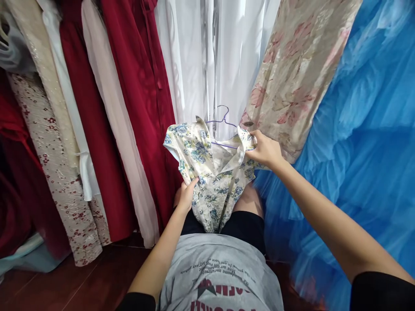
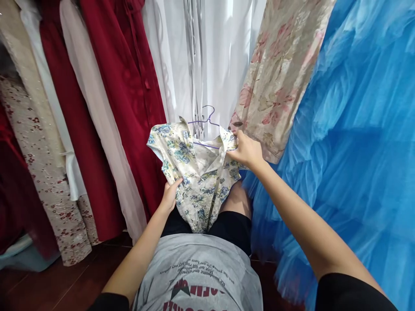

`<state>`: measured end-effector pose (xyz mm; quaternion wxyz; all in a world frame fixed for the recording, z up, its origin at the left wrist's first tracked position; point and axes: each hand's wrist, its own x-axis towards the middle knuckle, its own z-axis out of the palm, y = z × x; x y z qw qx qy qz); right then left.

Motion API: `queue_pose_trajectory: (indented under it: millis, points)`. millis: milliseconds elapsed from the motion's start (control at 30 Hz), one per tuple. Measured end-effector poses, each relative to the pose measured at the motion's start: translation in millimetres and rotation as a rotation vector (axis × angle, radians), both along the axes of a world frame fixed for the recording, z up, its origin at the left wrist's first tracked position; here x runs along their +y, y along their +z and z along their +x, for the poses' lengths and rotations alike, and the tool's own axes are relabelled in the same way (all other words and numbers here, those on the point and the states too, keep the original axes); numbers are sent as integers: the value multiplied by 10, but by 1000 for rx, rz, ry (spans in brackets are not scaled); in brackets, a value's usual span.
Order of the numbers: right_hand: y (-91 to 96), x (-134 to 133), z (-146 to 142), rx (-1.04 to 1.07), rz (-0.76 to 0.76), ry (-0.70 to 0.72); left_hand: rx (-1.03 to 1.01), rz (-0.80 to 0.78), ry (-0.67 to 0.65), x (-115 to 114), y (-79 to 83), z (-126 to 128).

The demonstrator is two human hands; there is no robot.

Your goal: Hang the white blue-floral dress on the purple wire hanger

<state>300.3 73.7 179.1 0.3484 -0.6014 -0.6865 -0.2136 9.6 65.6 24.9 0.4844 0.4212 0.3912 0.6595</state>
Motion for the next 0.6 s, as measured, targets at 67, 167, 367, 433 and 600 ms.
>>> queue_pose_trajectory:
  millis: [67, 167, 367, 433, 600]
  points:
    - [47, -20, -64, -13, -20, 1, -8, 62, 19, 27, -118, 0]
    - [96, -65, -196, -45, -12, 64, 18, 77, 66, 67, -256, -16]
    - [-118, -175, -255, -96, 3, 182, 58, -3, 307, 37, -638, 31]
    - [-250, -182, -228, -90, 100, 133, 71, -3, 296, -40, -792, 117]
    - [-837, -293, -478, 289, 346, 187, 69, 9, 154, -294, -1034, 364]
